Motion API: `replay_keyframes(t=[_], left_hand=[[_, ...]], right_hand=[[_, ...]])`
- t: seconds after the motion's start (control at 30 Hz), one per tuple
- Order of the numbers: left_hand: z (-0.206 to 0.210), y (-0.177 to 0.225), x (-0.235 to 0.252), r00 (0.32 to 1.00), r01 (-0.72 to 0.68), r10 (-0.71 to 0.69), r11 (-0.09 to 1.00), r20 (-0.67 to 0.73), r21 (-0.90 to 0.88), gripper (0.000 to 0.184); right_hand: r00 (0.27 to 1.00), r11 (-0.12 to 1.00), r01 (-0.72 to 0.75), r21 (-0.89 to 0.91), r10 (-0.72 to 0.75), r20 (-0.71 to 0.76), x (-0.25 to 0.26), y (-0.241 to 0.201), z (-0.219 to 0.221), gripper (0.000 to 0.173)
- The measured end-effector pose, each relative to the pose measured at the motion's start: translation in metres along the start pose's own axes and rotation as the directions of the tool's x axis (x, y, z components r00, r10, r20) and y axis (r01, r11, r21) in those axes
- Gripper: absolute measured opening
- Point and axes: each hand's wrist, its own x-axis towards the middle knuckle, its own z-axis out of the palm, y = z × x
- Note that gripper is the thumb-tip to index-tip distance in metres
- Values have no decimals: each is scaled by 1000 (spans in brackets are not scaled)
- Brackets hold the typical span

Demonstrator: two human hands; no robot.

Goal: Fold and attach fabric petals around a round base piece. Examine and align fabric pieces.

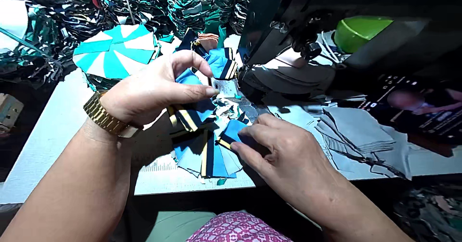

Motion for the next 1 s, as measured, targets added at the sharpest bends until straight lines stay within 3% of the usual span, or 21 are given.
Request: replay_keyframes(t=[0.07, 0.2, 0.43, 0.53, 0.63, 0.77, 0.87, 1.0], left_hand=[[-3, 0, 0, 1000, -18, 16, 989, -13, -150, 25], [-8, -9, 5, 996, -31, 5, 954, -89, -299, 29], [-11, -17, 10, 989, -34, -28, 914, -147, -403, 28], [-9, -17, 11, 988, -20, -43, 911, -145, -412, 27], [-9, -20, 12, 989, -18, -49, 901, -141, -434, 25], [-13, -21, 13, 985, -18, -61, 891, -160, -453, 21], [-15, -22, 13, 982, -27, -59, 896, -180, -442, 19], [-14, -21, 13, 976, -27, -73, 894, -206, -448, 17]], right_hand=[[995, 993, 83, 78, -78, -58, 4, 0, -3, 21], [973, 950, 228, 212, -227, -31, 12, 4, 8, 21], [977, 958, 183, 220, -201, 66, 13, 9, 22, 30], [971, 939, 164, 303, -208, 119, 18, 16, 16, 31], [975, 887, 180, 426, -219, 43, 32, 23, 1, 27], [955, 878, 284, 385, -293, -35, 50, 20, -8, 28], [903, 865, 370, 338, -421, 88, 54, 15, 10, 33], [862, 885, 396, 244, -450, 232, 63, 8, 31, 46]])
